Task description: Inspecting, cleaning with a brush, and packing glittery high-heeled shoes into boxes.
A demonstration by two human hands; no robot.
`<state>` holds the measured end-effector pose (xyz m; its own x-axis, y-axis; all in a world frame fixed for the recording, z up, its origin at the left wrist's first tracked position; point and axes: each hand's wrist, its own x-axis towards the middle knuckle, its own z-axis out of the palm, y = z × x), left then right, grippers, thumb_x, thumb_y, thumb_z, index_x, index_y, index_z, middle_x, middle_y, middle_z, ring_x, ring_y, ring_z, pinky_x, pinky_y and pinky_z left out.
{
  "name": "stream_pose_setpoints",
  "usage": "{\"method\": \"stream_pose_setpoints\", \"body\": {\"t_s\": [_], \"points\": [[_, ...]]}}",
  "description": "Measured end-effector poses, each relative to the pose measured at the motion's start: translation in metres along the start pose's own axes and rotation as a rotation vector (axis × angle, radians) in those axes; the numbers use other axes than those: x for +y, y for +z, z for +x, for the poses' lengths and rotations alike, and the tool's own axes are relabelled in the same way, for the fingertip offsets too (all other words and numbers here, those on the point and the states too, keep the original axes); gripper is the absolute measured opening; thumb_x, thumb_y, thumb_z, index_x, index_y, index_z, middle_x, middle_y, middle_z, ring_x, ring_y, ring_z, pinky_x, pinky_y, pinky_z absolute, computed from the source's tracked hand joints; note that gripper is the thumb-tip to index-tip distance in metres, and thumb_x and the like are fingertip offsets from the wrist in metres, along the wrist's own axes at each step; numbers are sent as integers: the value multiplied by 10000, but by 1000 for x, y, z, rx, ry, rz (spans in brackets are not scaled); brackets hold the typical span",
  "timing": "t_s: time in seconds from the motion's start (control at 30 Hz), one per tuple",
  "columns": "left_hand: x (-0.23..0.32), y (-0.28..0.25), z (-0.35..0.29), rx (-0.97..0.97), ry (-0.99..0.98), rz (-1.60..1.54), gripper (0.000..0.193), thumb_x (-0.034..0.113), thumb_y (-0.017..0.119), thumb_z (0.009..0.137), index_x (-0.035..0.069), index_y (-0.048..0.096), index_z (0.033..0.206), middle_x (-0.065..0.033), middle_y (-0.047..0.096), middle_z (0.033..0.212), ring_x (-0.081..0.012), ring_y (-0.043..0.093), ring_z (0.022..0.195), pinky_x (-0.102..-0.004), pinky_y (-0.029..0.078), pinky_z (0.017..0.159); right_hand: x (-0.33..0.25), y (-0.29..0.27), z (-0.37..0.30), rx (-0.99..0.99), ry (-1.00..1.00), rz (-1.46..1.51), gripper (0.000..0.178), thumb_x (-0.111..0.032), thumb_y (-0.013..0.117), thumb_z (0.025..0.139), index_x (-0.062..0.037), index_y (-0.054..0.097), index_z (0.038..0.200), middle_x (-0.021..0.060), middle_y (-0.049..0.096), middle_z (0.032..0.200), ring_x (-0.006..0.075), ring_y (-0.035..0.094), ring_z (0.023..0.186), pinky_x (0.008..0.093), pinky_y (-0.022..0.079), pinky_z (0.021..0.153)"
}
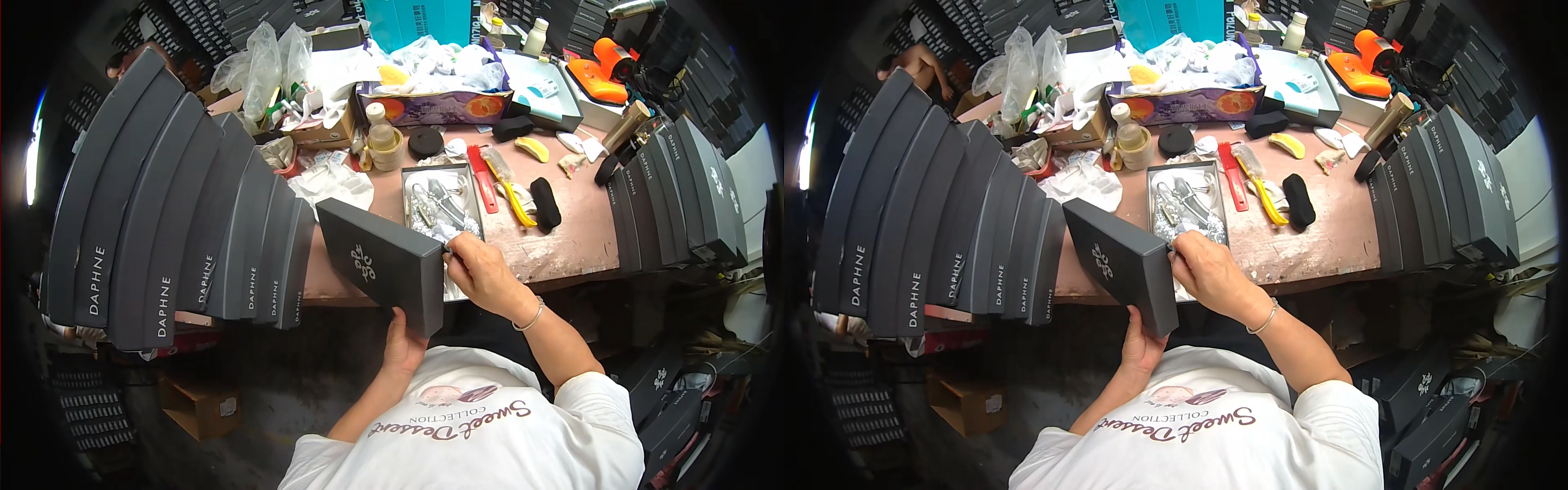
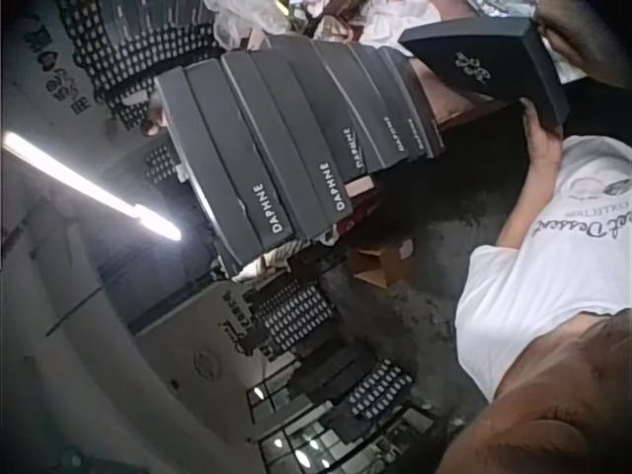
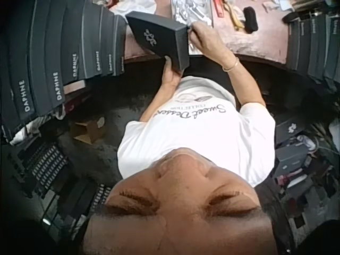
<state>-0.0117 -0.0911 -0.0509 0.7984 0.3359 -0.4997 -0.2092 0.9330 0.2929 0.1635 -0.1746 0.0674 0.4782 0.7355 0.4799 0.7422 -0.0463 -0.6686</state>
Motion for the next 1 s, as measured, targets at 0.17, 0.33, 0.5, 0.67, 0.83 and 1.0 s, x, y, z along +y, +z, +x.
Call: {"method": "stream_pose_setpoints", "body": {"t_s": [0.17, 0.33, 0.5, 0.67, 0.83, 1.0], "points": [[-1, 1, -2, -6, 3, 14, 595, 428, 703, 790, 100, 509, 1246, -10, 588, 1206, -167, 561, 1112, -326, 472, 936, 2, -5, 1, -170, 517, 680, 94, -80, 537, 911, -39, 490, 841, 27, 419, 613, 121, 400, 504, 269, 315, 461], [-3, -7, 1, -6, -17, 23, 660, 435, 726, 769, 78, 492, 1272, -13, 555, 1268, -176, 519, 1172, -338, 415, 997, 5, -9, 1, -174, 825, 1524, 117, -114, 509, 942, -89, 483, 831, -32, 387, 637, 55, 364, 513, 190, 275, 443], [-1, -7, 4, -26, 11, 3, 557, 412, 687, 808, 110, 520, 1244, -19, 600, 1195, -177, 580, 1092, -323, 492, 917, 4, -33, 14, -5, 610, 1018, 132, -143, 482, 968, -30, 536, 927, 15, 514, 717, 89, 486, 585, 220, 390, 512], [-1, -3, 4, -33, 6, 2, 566, 422, 683, 806, 111, 516, 1249, -24, 596, 1201, -180, 576, 1097, -330, 493, 917, 4, -17, -4, -143, 369, 390, 216, -172, 506, 966, 34, 569, 972, 57, 574, 791, 105, 540, 663, 256, 446, 585], [2, -6, 2, 2, -2, 16, 561, 446, 673, 807, 115, 522, 1235, -19, 609, 1152, -180, 596, 1049, -339, 514, 881, -1, -6, 4, -163, 253, 260, 184, -137, 626, 888, 27, 555, 933, 108, 543, 760, 181, 540, 655, 316, 430, 584], [10, -7, -7, 26, 6, 6, 525, 468, 665, 809, 122, 554, 1188, -14, 634, 1082, -179, 625, 978, -338, 538, 825, 2, -2, 9, -155, 17, 220, 169, -114, 643, 863, 17, 540, 893, 135, 511, 736, 265, 518, 646, 339, 419, 597]]}}
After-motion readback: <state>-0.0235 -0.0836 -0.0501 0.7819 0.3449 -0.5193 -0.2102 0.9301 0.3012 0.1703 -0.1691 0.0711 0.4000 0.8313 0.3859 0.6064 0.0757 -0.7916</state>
